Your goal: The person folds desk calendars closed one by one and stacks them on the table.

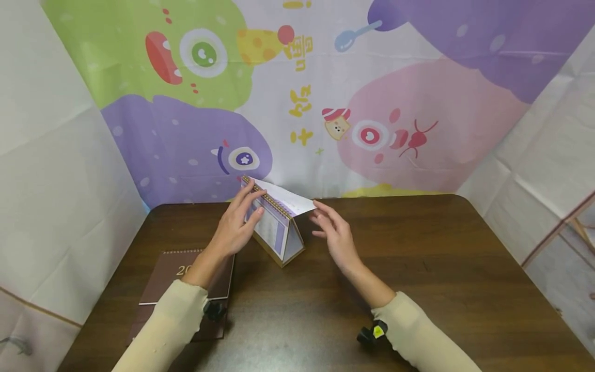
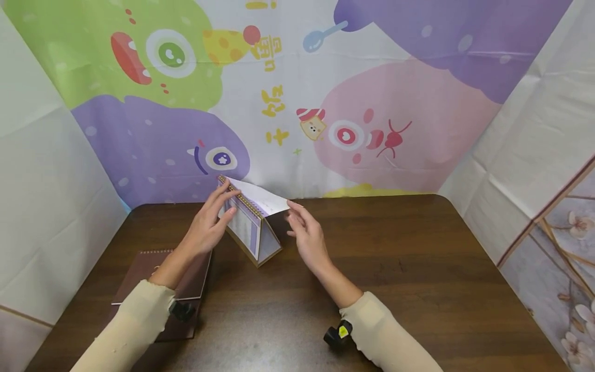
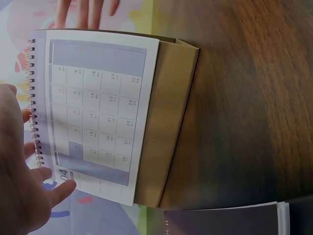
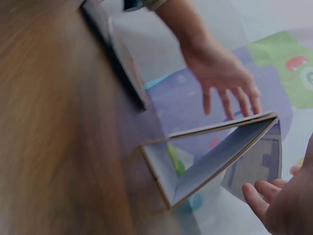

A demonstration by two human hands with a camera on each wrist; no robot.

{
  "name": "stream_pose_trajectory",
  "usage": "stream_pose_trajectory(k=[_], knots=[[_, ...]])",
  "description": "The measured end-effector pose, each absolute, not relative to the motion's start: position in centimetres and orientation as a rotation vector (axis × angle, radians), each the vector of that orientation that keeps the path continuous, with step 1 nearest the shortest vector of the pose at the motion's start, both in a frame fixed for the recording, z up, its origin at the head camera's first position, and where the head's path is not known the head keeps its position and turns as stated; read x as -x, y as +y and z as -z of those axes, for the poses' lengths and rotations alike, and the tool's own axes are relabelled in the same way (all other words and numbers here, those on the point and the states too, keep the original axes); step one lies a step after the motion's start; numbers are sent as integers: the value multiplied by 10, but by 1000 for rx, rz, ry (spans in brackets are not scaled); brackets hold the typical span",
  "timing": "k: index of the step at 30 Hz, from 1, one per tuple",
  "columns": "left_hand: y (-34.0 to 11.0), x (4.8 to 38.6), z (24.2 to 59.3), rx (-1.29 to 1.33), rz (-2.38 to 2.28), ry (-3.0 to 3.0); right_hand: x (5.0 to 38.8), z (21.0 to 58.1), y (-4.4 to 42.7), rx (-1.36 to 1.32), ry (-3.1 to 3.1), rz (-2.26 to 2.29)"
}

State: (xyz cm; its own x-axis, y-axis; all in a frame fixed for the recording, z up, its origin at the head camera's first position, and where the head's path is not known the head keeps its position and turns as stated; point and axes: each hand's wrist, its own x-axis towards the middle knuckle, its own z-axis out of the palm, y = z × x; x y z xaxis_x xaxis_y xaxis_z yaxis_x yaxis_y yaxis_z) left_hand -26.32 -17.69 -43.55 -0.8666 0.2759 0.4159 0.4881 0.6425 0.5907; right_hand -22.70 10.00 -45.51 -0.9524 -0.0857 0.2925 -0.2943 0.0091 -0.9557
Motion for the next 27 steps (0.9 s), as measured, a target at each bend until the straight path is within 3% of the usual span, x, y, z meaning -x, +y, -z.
stream_pose_trajectory(k=[8,27], knots=[[-178,264,437,646,1049,-2599,225,435,86,-433,-1916,-2271],[-194,271,424,647,1220,-2470,210,420,68,-764,-2032,-1878]])
